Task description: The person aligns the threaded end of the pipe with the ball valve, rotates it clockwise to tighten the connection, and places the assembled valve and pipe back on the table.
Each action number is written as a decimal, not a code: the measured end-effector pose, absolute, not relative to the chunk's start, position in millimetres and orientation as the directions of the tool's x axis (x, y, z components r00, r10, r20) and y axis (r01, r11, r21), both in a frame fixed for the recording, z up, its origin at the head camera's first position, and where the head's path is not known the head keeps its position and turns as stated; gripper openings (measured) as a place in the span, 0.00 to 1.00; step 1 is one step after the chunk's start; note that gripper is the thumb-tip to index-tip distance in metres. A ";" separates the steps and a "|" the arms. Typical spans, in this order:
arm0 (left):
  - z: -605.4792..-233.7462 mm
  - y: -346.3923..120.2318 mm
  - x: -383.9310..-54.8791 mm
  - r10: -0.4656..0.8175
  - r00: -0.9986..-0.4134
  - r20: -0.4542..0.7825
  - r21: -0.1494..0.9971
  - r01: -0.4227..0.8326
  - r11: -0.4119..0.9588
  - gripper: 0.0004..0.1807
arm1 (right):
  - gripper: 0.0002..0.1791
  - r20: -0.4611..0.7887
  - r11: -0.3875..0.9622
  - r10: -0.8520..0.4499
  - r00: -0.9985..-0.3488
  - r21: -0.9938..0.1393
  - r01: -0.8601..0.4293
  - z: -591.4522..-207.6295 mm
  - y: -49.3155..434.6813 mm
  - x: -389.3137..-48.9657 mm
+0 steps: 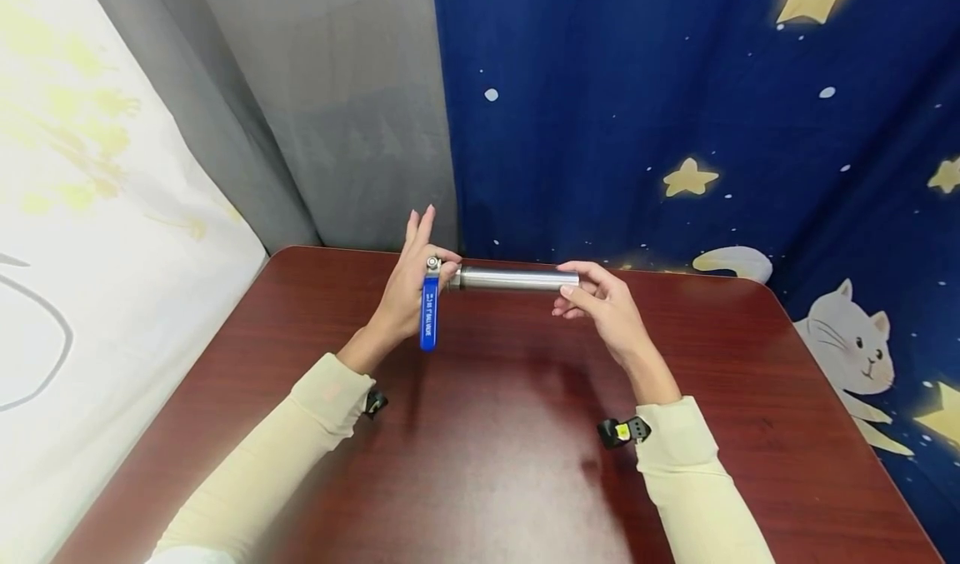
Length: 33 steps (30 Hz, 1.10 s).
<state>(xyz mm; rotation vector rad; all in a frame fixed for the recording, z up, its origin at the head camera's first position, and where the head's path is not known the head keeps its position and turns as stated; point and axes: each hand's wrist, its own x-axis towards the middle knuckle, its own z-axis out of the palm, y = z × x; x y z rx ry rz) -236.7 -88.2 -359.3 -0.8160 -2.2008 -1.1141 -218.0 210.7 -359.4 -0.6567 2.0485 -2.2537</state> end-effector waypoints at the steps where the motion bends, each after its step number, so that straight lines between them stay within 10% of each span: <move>1: -358.7 -88.3 -236.7 0.272 -0.672 0.689 0.509 0.716 0.477 0.09 | 0.16 0.289 -0.140 -0.297 -0.910 -0.956 -0.258 -358.9 210.6 -218.0; 33: -356.7 -91.6 -239.7 0.250 -0.685 0.685 0.539 0.707 0.459 0.08 | 0.18 0.300 -0.115 -0.310 -0.902 -0.954 -0.278 -355.8 207.8 -224.5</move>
